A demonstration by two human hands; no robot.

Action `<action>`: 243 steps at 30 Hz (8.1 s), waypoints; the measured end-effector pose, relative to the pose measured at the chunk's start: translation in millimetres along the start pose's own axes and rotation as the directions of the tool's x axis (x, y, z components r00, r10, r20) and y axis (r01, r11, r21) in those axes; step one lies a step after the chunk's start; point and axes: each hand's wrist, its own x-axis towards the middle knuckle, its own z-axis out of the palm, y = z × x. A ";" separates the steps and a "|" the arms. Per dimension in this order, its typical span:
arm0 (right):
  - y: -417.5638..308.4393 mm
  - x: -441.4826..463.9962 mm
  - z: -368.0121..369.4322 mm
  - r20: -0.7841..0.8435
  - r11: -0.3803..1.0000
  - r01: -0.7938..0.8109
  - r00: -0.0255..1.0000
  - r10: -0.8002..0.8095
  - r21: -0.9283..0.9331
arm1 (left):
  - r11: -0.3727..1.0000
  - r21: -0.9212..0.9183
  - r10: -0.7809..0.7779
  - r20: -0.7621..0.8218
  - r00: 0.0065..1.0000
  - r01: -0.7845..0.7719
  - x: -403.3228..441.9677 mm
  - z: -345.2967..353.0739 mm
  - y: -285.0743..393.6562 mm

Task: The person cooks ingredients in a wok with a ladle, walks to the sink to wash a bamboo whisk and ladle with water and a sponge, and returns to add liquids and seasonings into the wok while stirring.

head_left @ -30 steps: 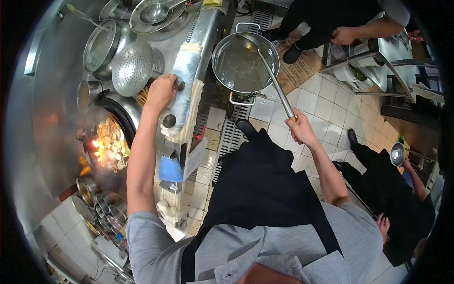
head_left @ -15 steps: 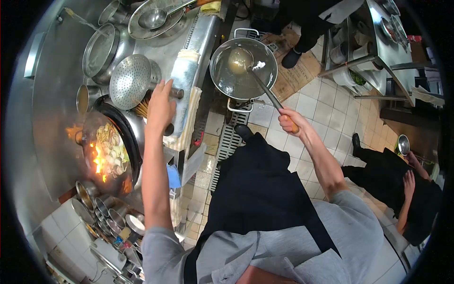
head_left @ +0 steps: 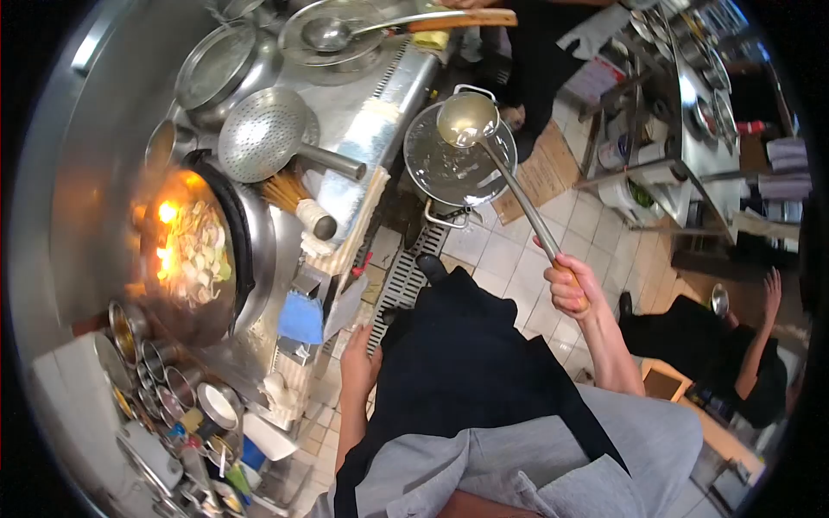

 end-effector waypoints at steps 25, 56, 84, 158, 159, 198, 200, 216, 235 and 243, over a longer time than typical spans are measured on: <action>162.6 140.2 254.0 0.047 0.469 -0.261 0.835 0.548 -0.844 | 0.603 -0.478 -0.770 -0.140 0.622 0.639 -197.8 166.8 -104.7; 11.7 154.8 -109.1 -0.088 0.999 -0.020 0.996 0.017 -0.032 | 0.559 -0.443 -0.741 0.112 0.662 0.701 -167.3 144.3 -196.7; 150.4 108.3 205.1 0.479 0.777 -0.625 0.662 0.577 -0.072 | 0.127 -0.804 -0.890 0.166 0.424 0.581 -197.3 208.9 -154.5; 92.6 153.2 213.2 0.454 0.030 0.453 0.884 0.110 -0.891 | 0.917 -0.399 -0.089 -0.182 0.979 0.009 150.1 123.8 13.5; 88.5 134.5 199.8 0.374 0.123 0.362 0.923 0.094 -0.924 | 0.927 -0.374 -0.050 -0.183 0.982 -0.022 150.2 138.5 8.7; 306.7 -221.0 -174.9 -0.819 0.869 0.385 0.354 -0.451 -0.311 | 0.978 -0.187 -0.098 -0.017 0.995 0.093 379.8 340.6 -124.7; 304.9 -210.7 -174.9 -0.840 0.880 0.379 0.343 -0.420 -0.285 | 0.992 -0.101 -0.079 0.018 0.997 0.081 369.3 316.2 -88.8; 292.6 -185.9 -198.3 -0.817 0.891 0.249 0.360 -0.450 -0.380 | 0.981 0.195 -0.132 0.691 0.710 -0.008 360.6 213.1 -56.1; 268.6 -161.0 -185.4 -0.644 0.848 0.416 0.559 -0.523 -0.327 | 0.161 -0.975 -0.479 -0.215 0.851 -0.156 133.5 14.5 44.0; 260.4 -150.1 -184.1 -0.517 0.791 0.582 0.627 -0.583 -0.187 | -0.244 -0.963 -0.482 0.022 0.876 -0.111 206.9 -36.5 24.7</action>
